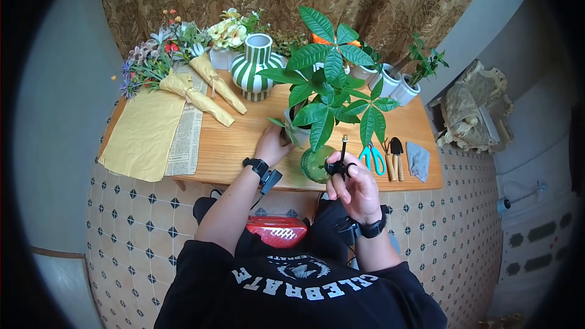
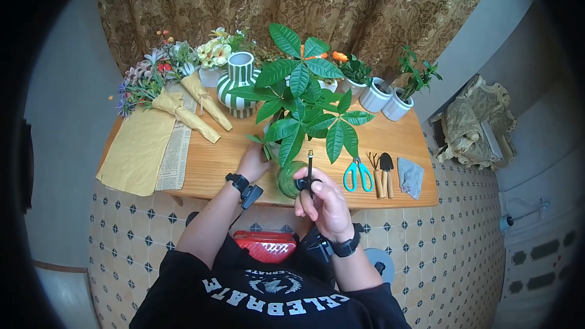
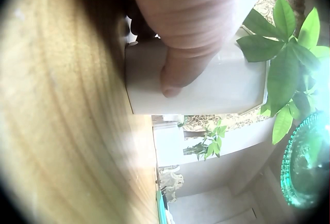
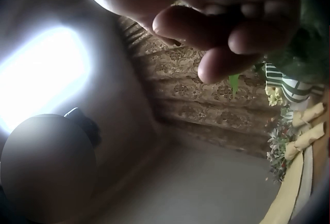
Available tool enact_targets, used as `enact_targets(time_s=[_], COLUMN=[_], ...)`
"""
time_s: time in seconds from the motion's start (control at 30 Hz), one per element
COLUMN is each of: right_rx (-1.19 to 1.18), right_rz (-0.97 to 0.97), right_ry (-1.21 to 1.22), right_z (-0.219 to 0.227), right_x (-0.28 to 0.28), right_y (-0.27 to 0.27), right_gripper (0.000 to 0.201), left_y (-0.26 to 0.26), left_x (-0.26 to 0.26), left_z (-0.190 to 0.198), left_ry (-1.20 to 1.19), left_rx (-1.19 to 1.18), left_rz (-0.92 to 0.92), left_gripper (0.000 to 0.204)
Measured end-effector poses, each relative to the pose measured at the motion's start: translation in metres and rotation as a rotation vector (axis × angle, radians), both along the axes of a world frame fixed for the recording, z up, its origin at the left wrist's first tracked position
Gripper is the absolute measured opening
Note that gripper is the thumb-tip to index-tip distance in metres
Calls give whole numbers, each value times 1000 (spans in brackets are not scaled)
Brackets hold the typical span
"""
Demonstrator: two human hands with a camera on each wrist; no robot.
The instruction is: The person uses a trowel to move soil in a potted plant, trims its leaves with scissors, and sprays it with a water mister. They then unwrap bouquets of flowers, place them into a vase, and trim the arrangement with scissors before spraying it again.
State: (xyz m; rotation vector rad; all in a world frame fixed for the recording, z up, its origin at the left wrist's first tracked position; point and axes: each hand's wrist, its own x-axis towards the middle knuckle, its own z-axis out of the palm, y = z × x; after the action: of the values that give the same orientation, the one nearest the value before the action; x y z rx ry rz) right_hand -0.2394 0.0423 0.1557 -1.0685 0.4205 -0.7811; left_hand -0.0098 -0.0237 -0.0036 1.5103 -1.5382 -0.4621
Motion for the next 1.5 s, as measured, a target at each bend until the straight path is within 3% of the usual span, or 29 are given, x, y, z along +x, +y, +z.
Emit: enact_targets(time_s=[0.2,0.4,0.5,0.67,0.83,0.93,1.07,1.13,1.23,1.37,1.5], right_rx=[32,-64,-150,-55,-35,-114,-69,-90,-110,-91,-27], right_rz=[47,46,50,-4,-180,-358,-458,-396,-276,-303,-239], right_ry=[-50,59,227,327,474,391,82,-25,-86,44,-23], right_z=[-7,-4,-16,-46,-56,-58,-18,-8,17,2,-13], right_x=[4,3,1,-26,-61,-87,-106,-119,-120,-110,-107], right_y=[4,3,6,10,5,-4,-10,-17,-17,-20,-19], right_gripper=[58,67,56,41,46,57,64,69,67,56,60], left_y=[-2,2,-1,-2,0,-2,0,0,0,0,-2], left_x=[0,-1,-1,0,-1,-1,-1,0,-2,-2,-1], left_z=[-8,2,-4,-2,3,-4,2,5,2,1,-2], left_ry=[-2,15,20,3,44,3,37,58,33,22,2], left_rx=[-10,-19,-26,0,-10,-53,32,104,-29,-31,-9], left_rz=[10,8,2,1,8,20,7,-23,26,20,27], left_gripper=[50,50,49,48,47,46,49,55,45,44,43])
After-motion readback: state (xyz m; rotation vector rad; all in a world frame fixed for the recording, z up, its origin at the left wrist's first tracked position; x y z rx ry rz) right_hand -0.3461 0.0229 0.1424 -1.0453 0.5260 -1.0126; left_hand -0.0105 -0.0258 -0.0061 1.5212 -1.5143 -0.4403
